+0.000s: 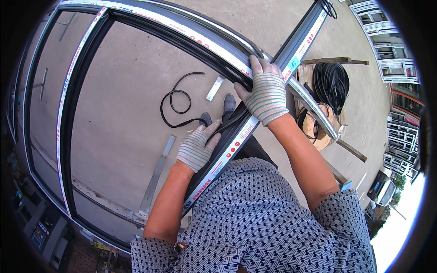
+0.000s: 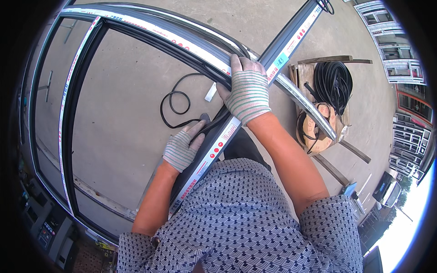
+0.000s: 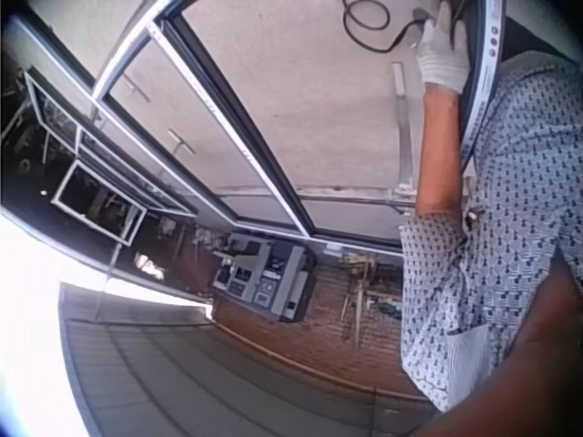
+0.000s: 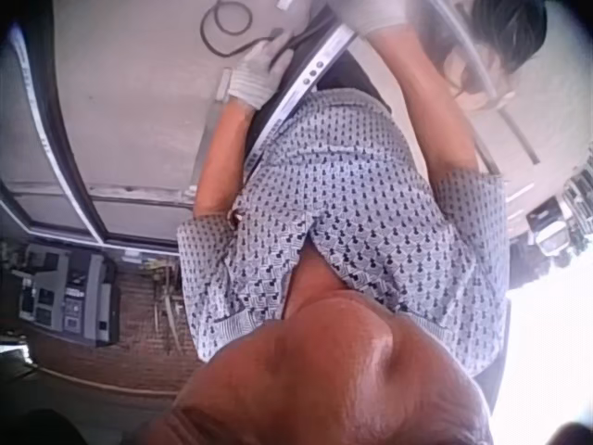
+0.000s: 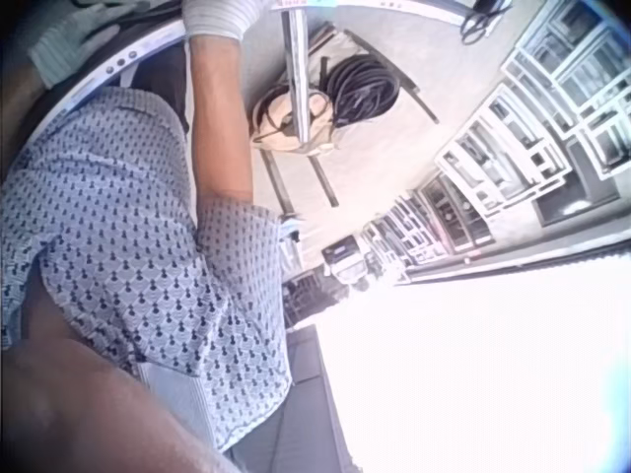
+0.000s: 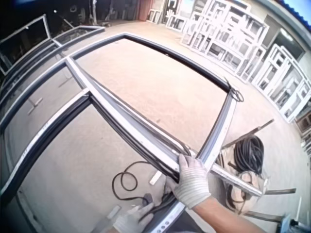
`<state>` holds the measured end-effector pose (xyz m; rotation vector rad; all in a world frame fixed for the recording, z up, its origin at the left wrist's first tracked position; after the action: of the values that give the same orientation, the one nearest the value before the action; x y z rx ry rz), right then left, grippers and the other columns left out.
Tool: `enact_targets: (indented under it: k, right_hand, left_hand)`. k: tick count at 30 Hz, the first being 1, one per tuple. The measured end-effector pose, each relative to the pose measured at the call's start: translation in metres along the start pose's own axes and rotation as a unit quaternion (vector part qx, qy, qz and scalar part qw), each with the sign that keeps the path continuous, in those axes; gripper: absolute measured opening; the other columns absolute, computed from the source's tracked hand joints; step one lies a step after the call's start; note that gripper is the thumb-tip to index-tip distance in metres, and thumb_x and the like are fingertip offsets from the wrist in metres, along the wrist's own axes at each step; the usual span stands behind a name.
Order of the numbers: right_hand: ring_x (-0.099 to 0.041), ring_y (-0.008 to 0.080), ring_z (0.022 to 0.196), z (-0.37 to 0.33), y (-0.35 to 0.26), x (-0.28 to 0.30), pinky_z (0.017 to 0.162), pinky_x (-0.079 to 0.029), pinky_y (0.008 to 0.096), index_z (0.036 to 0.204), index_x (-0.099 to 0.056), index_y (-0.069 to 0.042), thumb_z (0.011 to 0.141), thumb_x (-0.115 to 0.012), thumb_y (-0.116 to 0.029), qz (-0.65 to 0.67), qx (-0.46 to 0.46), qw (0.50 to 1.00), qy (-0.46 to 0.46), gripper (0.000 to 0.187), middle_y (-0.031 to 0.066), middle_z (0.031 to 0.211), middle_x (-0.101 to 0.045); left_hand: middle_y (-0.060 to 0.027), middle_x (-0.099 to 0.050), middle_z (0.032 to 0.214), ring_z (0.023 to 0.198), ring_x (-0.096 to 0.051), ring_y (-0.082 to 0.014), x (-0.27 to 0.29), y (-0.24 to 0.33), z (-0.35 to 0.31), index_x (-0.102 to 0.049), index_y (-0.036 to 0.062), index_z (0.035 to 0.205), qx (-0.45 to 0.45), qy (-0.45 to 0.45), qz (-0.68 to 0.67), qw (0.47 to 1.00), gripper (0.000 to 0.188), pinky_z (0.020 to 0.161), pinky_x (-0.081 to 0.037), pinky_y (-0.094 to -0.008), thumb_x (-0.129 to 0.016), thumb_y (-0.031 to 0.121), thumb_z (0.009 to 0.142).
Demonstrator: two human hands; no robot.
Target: The person installs a black rubber seal onto a metal window frame. They press the seal into the groove along the top, sides, and bottom of the frame, ensuring it is seated correctly.
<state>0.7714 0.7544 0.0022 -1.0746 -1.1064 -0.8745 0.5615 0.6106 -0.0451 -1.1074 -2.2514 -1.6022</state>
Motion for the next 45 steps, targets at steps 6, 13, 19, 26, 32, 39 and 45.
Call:
enact_targets:
  k: [6, 13, 19, 26, 32, 39, 45]
  right_hand:
    - [-0.064, 0.0423, 0.118, 0.008, 0.006, -0.005, 0.111, -0.047, 0.052, 0.146, -0.054, 0.004, 0.078, -0.09, -0.029, -0.002, -0.003, 1.0, -0.022, 0.083, 0.026, 0.128, -0.066]
    - [-0.065, 0.0428, 0.118, 0.011, 0.002, -0.006, 0.107, -0.05, 0.0518, 0.147, -0.052, 0.004, 0.076, -0.091, -0.027, -0.029, -0.012, 0.998, -0.047, 0.087, 0.0258, 0.125, -0.067]
    - [-0.068, 0.0436, 0.112, 0.015, 0.006, -0.009, 0.103, -0.053, 0.0508, 0.144, -0.053, 0.004, 0.077, -0.091, -0.025, -0.02, -0.008, 0.999, -0.049, 0.084, 0.0262, 0.119, -0.069]
    - [-0.07, 0.042, 0.109, 0.02, 0.005, -0.008, 0.1, -0.055, 0.0494, 0.141, -0.053, 0.004, 0.077, -0.092, -0.028, -0.045, 0.013, 0.997, -0.056, 0.082, 0.0247, 0.116, -0.07]
    - [-0.073, 0.0372, 0.099, 0.03, 0.003, -0.003, 0.09, -0.058, 0.0468, 0.136, -0.056, 0.003, 0.078, -0.091, -0.029, -0.082, 0.001, 0.987, -0.137, 0.075, 0.0206, 0.106, -0.072]
    - [-0.073, 0.0383, 0.102, 0.027, 0.006, -0.006, 0.091, -0.059, 0.0462, 0.135, -0.056, 0.005, 0.078, -0.091, -0.027, -0.07, 0.012, 0.989, -0.129, 0.074, 0.0226, 0.109, -0.071]
    - [-0.071, 0.0442, 0.105, 0.029, 0.002, -0.007, 0.094, -0.058, 0.0491, 0.138, -0.052, 0.008, 0.08, -0.09, -0.026, -0.045, 0.011, 0.994, -0.1, 0.077, 0.027, 0.112, -0.071]
  left_hand:
    - [-0.0222, -0.07, 0.119, 0.107, -0.071, -0.0415, 0.004, 0.008, -0.007, -0.062, 0.0144, 0.15, 0.014, -0.004, 0.007, 1.0, 0.046, 0.094, -0.057, -0.0464, -0.061, 0.033, 0.108]
    - [-0.0216, -0.069, 0.115, 0.104, -0.07, -0.0406, -0.01, -0.003, 0.0, -0.061, 0.0171, 0.152, -0.026, 0.025, -0.033, 0.999, 0.046, 0.092, -0.056, -0.0464, -0.059, 0.034, 0.109]
    - [-0.0178, -0.068, 0.11, 0.101, -0.069, -0.0369, -0.004, 0.001, 0.006, -0.061, 0.0131, 0.151, -0.023, 0.007, 0.002, 1.0, 0.046, 0.089, -0.055, -0.0446, -0.06, 0.031, 0.109]
    - [-0.0205, -0.067, 0.12, 0.108, -0.07, -0.0392, -0.01, -0.004, 0.006, -0.06, 0.0137, 0.152, -0.044, 0.028, -0.007, 0.999, 0.046, 0.093, -0.056, -0.045, -0.059, 0.032, 0.109]
    - [-0.0218, -0.067, 0.122, 0.109, -0.069, -0.0405, -0.003, 0.001, 0.008, -0.058, 0.0151, 0.153, -0.011, 0.001, -0.005, 1.0, 0.048, 0.094, -0.056, -0.0458, -0.059, 0.034, 0.109]
    - [-0.0241, -0.067, 0.121, 0.11, -0.07, -0.0427, -0.002, 0.002, 0.008, -0.058, 0.0192, 0.154, -0.008, 0.012, -0.001, 1.0, 0.048, 0.094, -0.057, -0.0468, -0.059, 0.037, 0.109]
    - [-0.0232, -0.067, 0.122, 0.11, -0.07, -0.0421, -0.007, -0.002, 0.008, -0.059, 0.0197, 0.154, -0.031, 0.037, 0.0, 0.999, 0.048, 0.095, -0.057, -0.0463, -0.059, 0.037, 0.109]
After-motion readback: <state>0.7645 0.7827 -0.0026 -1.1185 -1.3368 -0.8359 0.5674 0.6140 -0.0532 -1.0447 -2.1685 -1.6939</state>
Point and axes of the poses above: each hand's wrist, its own z-axis towards the middle knuckle, its own x-axis out of the back of the hand, y = z × x, the point moved 2 cm from there along z, towards the middle knuckle
